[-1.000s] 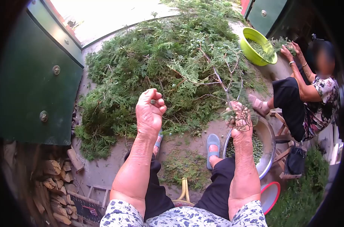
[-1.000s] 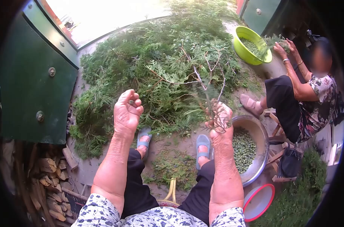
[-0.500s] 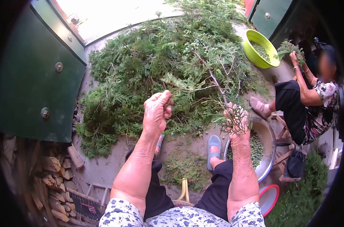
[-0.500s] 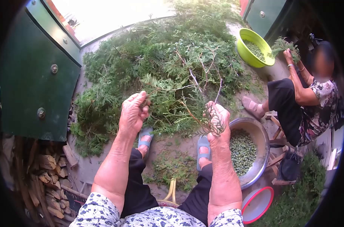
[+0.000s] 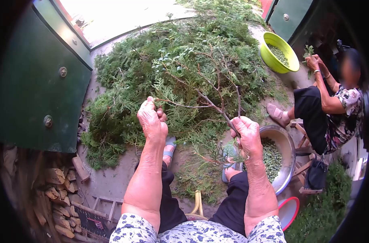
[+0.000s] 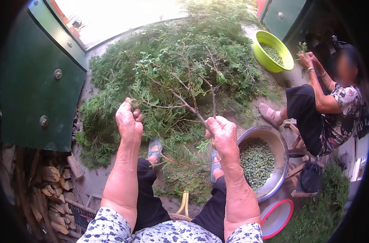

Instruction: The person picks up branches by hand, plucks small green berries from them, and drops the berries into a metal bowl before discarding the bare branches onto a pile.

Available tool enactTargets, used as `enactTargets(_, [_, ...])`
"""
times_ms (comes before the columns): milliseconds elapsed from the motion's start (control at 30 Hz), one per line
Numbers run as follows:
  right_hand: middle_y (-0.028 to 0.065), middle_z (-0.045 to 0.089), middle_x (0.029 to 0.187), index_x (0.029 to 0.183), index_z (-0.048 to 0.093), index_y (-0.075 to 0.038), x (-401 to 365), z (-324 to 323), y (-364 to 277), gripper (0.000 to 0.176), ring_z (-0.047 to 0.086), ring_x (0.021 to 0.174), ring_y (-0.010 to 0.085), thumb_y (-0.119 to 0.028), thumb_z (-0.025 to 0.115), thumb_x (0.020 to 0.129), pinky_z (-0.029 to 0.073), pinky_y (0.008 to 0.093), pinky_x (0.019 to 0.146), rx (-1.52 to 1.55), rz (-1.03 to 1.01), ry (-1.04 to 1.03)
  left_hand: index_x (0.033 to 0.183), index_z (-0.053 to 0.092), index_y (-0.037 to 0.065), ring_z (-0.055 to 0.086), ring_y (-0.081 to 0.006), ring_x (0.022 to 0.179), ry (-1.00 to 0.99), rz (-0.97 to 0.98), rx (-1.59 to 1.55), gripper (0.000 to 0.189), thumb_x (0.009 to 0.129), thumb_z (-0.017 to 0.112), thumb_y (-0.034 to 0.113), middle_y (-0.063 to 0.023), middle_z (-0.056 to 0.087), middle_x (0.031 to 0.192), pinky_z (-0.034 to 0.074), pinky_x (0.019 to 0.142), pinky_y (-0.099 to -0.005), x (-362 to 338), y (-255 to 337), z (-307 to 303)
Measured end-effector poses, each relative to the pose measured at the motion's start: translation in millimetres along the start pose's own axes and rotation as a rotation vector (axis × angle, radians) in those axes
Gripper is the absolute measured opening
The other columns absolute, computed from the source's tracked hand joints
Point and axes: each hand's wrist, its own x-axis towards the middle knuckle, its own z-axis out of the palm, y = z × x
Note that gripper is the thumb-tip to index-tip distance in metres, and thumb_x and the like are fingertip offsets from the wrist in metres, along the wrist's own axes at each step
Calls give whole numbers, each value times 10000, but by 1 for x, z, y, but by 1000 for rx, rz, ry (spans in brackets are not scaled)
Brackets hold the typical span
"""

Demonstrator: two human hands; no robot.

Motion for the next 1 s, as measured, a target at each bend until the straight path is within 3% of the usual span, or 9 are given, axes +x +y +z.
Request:
enactTargets(100, [-19, 514, 544, 791, 595, -51, -1, 4, 1, 255, 333, 362, 14, -273, 543, 904, 219, 184, 330, -20, -27, -18, 750, 469, 113, 354, -61, 445, 56, -2, -8, 173, 908, 508, 173, 37, 389, 602, 247, 371, -198, 2, 2, 1])
enactTargets(200, [-19, 515, 543, 788, 596, -56, -5, 4, 2, 258, 330, 359, 16, -281, 545, 903, 213, 185, 326, -57, -63, -2, 779, 525, 63, 355, -48, 409, 47, 302, 413, 167, 915, 502, 159, 26, 426, 591, 271, 345, -199, 6, 4, 1])
enactTargets(300, [-19, 512, 542, 775, 596, -63, -8, 4, 3, 259, 332, 363, 22, -283, 543, 902, 223, 194, 330, -44, -61, 10, 833, 536, 44, 381, -50, 416, 76, 218, 484, 152, 922, 488, 159, 11, 465, 614, 282, 334, -202, 3, 8, 1])
enactTargets(433, [-24, 507, 549, 739, 588, -61, -14, 7, 6, 262, 340, 396, 30, -264, 545, 898, 247, 211, 363, -86, -98, -7, 832, 521, 52, 373, -61, 407, 78, 177, 432, 210, 925, 499, 240, 27, 381, 579, 272, 334, -200, 10, 6, -6])
enactTargets(533, [3, 512, 553, 695, 582, -26, -20, 4, 0, 244, 446, 536, 79, -183, 548, 879, 344, 263, 492, -185, -159, 69, 821, 495, 76, 352, -69, 431, -17, -178, -161, 242, 946, 454, 279, 18, 437, 595, 242, 359, -197, 23, 7, -22])
enactTargets(667, [31, 536, 556, 717, 595, -13, -13, -10, 6, 223, 465, 526, 99, -175, 552, 863, 357, 276, 487, -257, -134, 138, 827, 494, 72, 397, -92, 476, 119, -50, -198, 226, 954, 430, 248, -10, 484, 653, 298, 380, -219, 33, 23, -34])
enactTargets(767, [80, 538, 557, 679, 575, -17, -6, -7, 17, 224, 465, 498, 162, -172, 565, 840, 366, 327, 481, -252, -200, 151, 920, 499, 9, 589, -205, 717, -111, -90, -385, 96, 913, 440, 85, -110, 591, 838, 534, 605, -315, 32, 25, -41])
enactTargets(867, [173, 544, 604, 655, 567, -13, 18, -6, 55, 208, 512, 533, 311, -158, 562, 804, 397, 400, 511, -383, -479, 284, 910, 515, -41, 588, -295, 904, -432, -153, -515, 89, 846, 453, -46, -186, 575, 976, 526, 841, -404, 6, 19, -27])
enactTargets(1000, [210, 556, 659, 658, 581, -27, 25, -9, 71, 187, 552, 618, 381, -164, 554, 783, 423, 440, 548, -656, -688, 331, 941, 547, -56, 575, -267, 948, -669, -271, -333, 113, 883, 473, 6, -183, 575, 985, 502, 871, -364, -84, 0, 42])
